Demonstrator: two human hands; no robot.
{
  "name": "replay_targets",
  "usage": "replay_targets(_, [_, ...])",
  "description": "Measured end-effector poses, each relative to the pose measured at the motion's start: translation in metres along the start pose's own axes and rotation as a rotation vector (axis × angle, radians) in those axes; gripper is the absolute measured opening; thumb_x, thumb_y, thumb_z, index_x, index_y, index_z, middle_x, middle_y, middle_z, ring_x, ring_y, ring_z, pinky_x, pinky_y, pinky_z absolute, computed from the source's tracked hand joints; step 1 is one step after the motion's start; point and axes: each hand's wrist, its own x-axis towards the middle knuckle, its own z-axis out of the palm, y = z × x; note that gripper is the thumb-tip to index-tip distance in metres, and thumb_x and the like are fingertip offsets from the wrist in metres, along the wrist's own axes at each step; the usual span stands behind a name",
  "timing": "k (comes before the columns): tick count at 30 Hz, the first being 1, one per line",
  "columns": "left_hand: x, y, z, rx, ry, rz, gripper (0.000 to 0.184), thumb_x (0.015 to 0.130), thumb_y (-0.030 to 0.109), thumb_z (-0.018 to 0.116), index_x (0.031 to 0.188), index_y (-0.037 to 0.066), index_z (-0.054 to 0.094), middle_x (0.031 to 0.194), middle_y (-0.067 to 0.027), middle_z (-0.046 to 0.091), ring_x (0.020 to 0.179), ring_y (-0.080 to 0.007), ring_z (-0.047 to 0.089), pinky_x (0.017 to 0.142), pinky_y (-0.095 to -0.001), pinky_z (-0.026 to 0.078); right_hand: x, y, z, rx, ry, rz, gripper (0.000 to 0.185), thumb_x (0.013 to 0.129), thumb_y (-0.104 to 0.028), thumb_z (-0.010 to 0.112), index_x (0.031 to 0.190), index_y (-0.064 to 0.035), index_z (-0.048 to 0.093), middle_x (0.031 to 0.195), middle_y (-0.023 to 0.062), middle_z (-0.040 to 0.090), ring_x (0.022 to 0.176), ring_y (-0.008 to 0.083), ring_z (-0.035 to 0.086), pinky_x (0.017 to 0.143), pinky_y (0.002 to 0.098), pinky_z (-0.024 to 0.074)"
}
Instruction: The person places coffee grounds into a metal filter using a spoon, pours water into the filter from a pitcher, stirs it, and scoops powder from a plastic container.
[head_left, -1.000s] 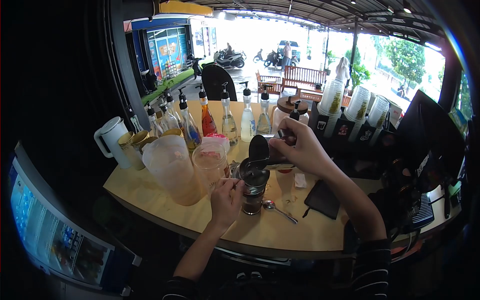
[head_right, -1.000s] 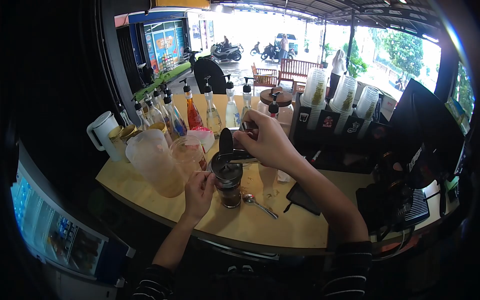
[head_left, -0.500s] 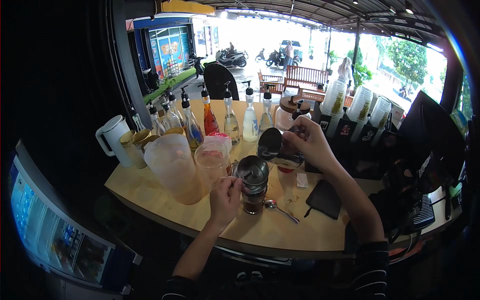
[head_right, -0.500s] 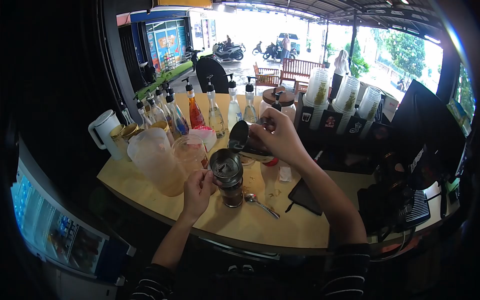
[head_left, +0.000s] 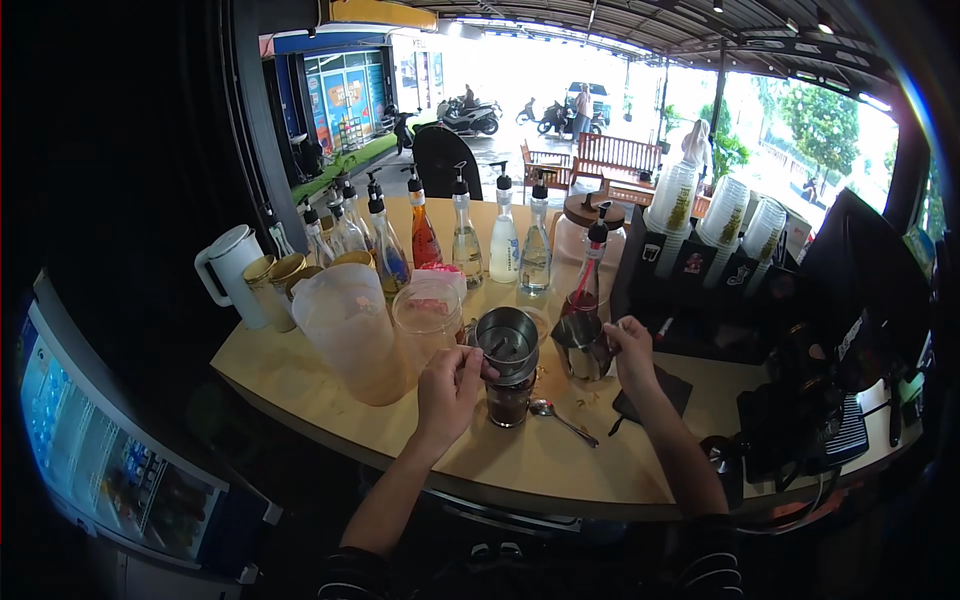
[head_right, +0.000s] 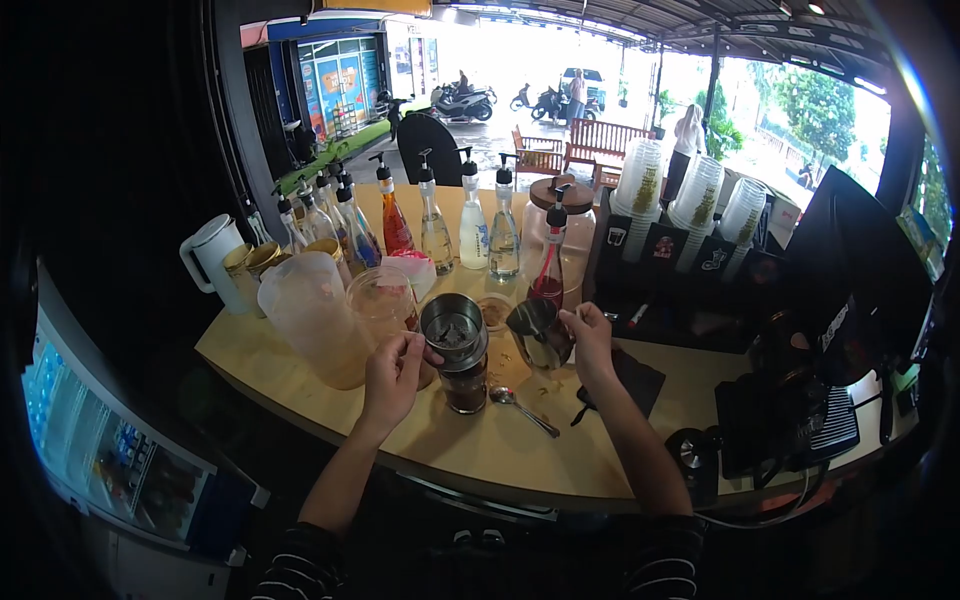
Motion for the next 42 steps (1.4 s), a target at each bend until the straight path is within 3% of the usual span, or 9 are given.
replay_targets(2, [-0.001,-0.004,0.002,-0.010,0.001,0.005,0.028,0.096,0.022,0.051,0.081,0.003,0.064,0.072,-0.0027,0.067,0.059,-0.0128,0.050,0.057,-0.0277,0.040,-0.008,0.012,-0.001,0.099,0.066,0.080,0.021,0.083,-0.004,0.064,0.073,-0.0115,0.047,0.063,-0.0047,0.048,0.058,0.0034,0.043,0.057,0.0204,0.0321])
replay_targets(16, [-0.001,-0.013,0.003,-0.004,-0.059,-0.008,0.030,0.097,0.021,0.049,0.079,0.003,0.064,0.071,-0.0032,0.066,0.059,-0.0129,0.050,0.056,-0.0274,0.041,-0.018,0.071,-0.007,0.282,0.099,0.119,0.012,0.086,-0.005,0.057,0.078,-0.0095,0.049,0.066,-0.0017,0.049,0.063,0.0078,0.049,0.065,0.0228,0.0391])
replay_targets(25, [-0.008,-0.007,-0.005,-0.049,0.017,0.038,0.019,0.095,0.019,0.054,0.095,0.000,0.057,0.079,-0.0074,0.062,0.067,-0.0140,0.057,0.062,-0.0275,0.045,-0.024,0.080,-0.008,0.258,0.093,0.155,0.013,0.087,-0.006,0.058,0.082,-0.0121,0.047,0.070,-0.0013,0.051,0.062,0.0069,0.048,0.058,0.0216,0.0385])
replay_targets(28, [-0.010,-0.019,-0.013,-0.074,0.097,0.159,0.022,0.092,0.017,0.057,0.105,0.000,0.053,0.094,-0.0103,0.059,0.082,-0.0172,0.058,0.071,-0.0290,0.046,-0.024,0.081,-0.012,0.205,0.079,0.141,0.011,0.088,-0.009,0.059,0.087,-0.0109,0.048,0.073,-0.0015,0.052,0.063,0.0057,0.049,0.059,0.0208,0.0400])
replay_targets(30, [-0.017,-0.031,-0.018,-0.035,0.357,0.208,0.034,0.089,0.015,0.060,0.116,0.000,0.048,0.113,-0.0119,0.054,0.102,-0.0203,0.053,0.083,-0.0334,0.043,-0.027,0.076,-0.011,0.128,0.081,0.103,0.012,0.088,-0.010,0.059,0.091,-0.0098,0.048,0.077,-0.0007,0.052,0.067,0.0065,0.051,0.062,0.0216,0.0417])
replay_targets(31, [-0.022,-0.047,-0.021,-0.061,0.370,0.117,0.055,0.083,0.014,0.066,0.128,0.001,0.037,0.128,-0.0137,0.044,0.119,-0.0247,0.043,0.096,-0.0378,0.037,-0.028,0.073,-0.011,0.049,0.085,0.064,0.014,0.088,-0.011,0.060,0.095,-0.0088,0.048,0.081,0.0001,0.053,0.072,0.0073,0.052,0.064,0.0224,0.0434])
replay_targets(37, [-0.021,-0.102,-0.007,0.025,0.282,0.055,0.092,0.067,0.015,0.080,0.139,0.000,0.023,0.133,-0.0212,0.038,0.128,-0.0319,0.037,0.107,-0.0416,0.030,-0.036,0.062,-0.015,-0.269,0.228,-0.022,0.036,0.085,-0.016,0.065,0.113,-0.0071,0.045,0.110,0.0080,0.047,0.102,0.0167,0.049,0.081,0.0280,0.0450])
replay_targets(41, [-0.004,-0.132,0.001,-0.086,0.224,-0.036,0.098,0.063,0.015,0.083,0.138,-0.001,0.023,0.132,-0.0222,0.038,0.126,-0.0332,0.038,0.105,-0.0421,0.032,-0.041,0.054,-0.005,-0.395,0.211,-0.151,0.041,0.083,-0.015,0.066,0.117,-0.0056,0.043,0.115,0.0091,0.045,0.108,0.0195,0.046,0.087,0.0317,0.0422])
replay_targets(42, [-0.002,-0.141,0.001,-0.066,0.237,0.007,0.098,0.062,0.014,0.084,0.137,-0.002,0.024,0.131,-0.0218,0.039,0.125,-0.0328,0.040,0.104,-0.0413,0.034,-0.046,0.043,0.003,-0.437,0.164,-0.272,0.037,0.085,-0.010,0.063,0.116,-0.0044,0.043,0.117,0.0098,0.045,0.103,0.0170,0.050,0.080,0.0284,0.0457])
